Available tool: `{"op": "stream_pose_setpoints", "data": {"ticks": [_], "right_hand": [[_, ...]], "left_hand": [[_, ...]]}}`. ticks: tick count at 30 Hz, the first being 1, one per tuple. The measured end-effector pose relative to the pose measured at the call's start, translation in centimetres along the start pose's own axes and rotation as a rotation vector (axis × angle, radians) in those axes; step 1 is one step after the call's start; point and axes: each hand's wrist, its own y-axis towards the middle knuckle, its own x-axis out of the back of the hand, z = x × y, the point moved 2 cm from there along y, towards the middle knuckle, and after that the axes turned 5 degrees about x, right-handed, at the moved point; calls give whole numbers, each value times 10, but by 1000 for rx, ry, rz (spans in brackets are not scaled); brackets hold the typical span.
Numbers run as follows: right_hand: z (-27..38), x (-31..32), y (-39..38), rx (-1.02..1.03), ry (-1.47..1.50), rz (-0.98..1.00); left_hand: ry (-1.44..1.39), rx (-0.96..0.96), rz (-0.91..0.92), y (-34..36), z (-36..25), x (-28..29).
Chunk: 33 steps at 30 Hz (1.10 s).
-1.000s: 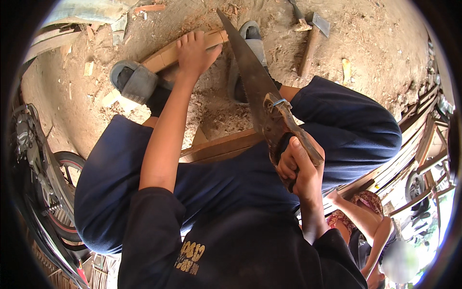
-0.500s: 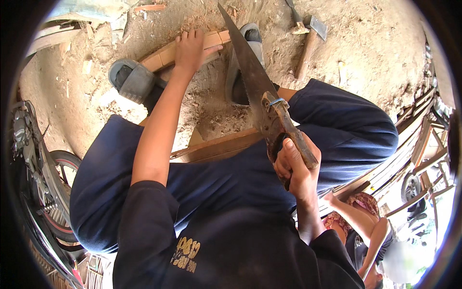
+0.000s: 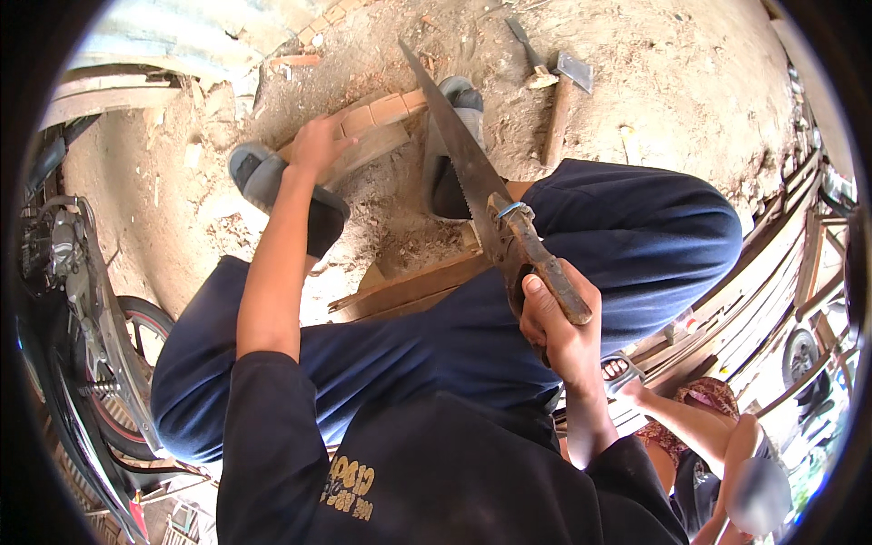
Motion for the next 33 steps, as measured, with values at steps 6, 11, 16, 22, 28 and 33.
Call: {"op": "stream_pose_setpoints", "data": {"ticks": [6,11,16,22,28,33], "right_hand": [[-6,11,-13,2,-68,-18],[-15,12,-14,26,-142,-30],[-11,11,-17,30,-209,-1],[-3,7,-13,-8,-288,10],[9,0,-11,-45,-368,38],[11,-4,-11,-46,-404,27]], "left_hand": [[-85,12,229,15,7,3],[-145,-12,285,25,11,4],[-147,16,365,36,17,5],[-162,18,422,40,17,6],[38,-11,284,30,-6,3],[-82,-39,115,29,-53,-10]]}}
